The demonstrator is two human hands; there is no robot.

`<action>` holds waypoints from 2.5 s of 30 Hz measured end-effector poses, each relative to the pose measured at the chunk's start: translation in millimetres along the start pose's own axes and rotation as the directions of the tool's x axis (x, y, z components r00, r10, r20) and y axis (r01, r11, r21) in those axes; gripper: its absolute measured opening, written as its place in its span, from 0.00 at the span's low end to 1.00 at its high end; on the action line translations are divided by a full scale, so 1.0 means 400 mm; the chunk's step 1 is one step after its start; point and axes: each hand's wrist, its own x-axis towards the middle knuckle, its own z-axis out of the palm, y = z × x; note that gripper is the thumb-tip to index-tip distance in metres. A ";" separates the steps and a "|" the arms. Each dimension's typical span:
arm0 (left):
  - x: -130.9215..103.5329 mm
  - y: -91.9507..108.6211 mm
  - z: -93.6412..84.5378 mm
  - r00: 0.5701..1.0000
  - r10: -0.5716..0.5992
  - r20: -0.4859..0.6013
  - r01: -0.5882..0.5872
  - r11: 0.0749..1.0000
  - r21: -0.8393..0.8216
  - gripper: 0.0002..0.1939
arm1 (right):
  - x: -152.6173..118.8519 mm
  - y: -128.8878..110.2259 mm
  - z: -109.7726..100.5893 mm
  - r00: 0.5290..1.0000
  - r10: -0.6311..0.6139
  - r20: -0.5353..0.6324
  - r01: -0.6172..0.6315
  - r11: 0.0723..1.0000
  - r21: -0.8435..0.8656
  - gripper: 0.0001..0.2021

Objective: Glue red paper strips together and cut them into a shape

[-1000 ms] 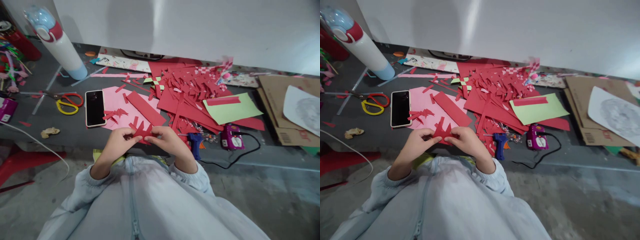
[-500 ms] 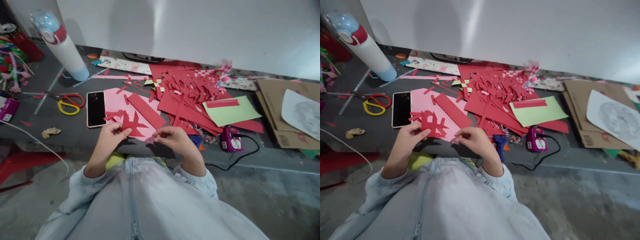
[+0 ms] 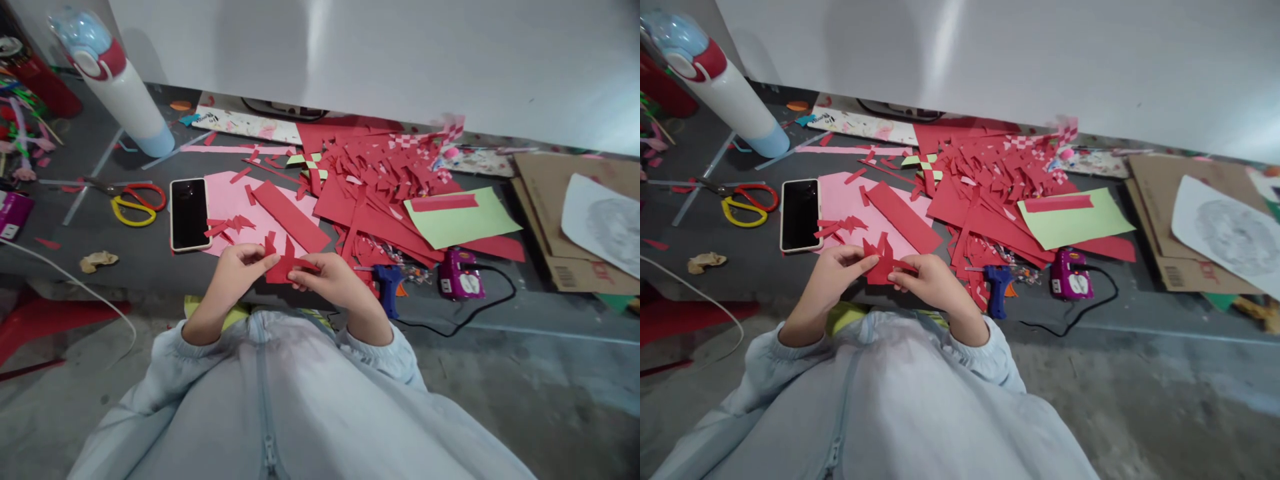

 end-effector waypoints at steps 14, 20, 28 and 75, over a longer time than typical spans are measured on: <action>0.033 -0.004 -0.067 0.982 -0.004 -0.189 -0.033 0.981 -0.193 0.23 | 0.000 0.004 -0.001 0.988 0.139 -0.064 -0.115 0.953 0.282 0.16; 0.012 -0.002 -0.020 0.979 -0.124 0.160 0.148 0.977 -0.151 0.31 | 0.004 -0.001 0.001 0.989 0.112 -0.094 -0.075 0.940 0.332 0.15; -0.005 0.024 -0.010 0.941 -0.139 0.310 0.119 0.989 0.082 0.20 | 0.004 0.006 0.001 0.989 0.119 -0.088 -0.080 0.931 0.355 0.14; 0.032 0.083 0.065 0.995 -0.079 0.063 -0.020 0.455 0.890 0.18 | -0.207 0.067 -0.172 0.923 0.141 -0.359 -0.261 0.914 -0.310 0.07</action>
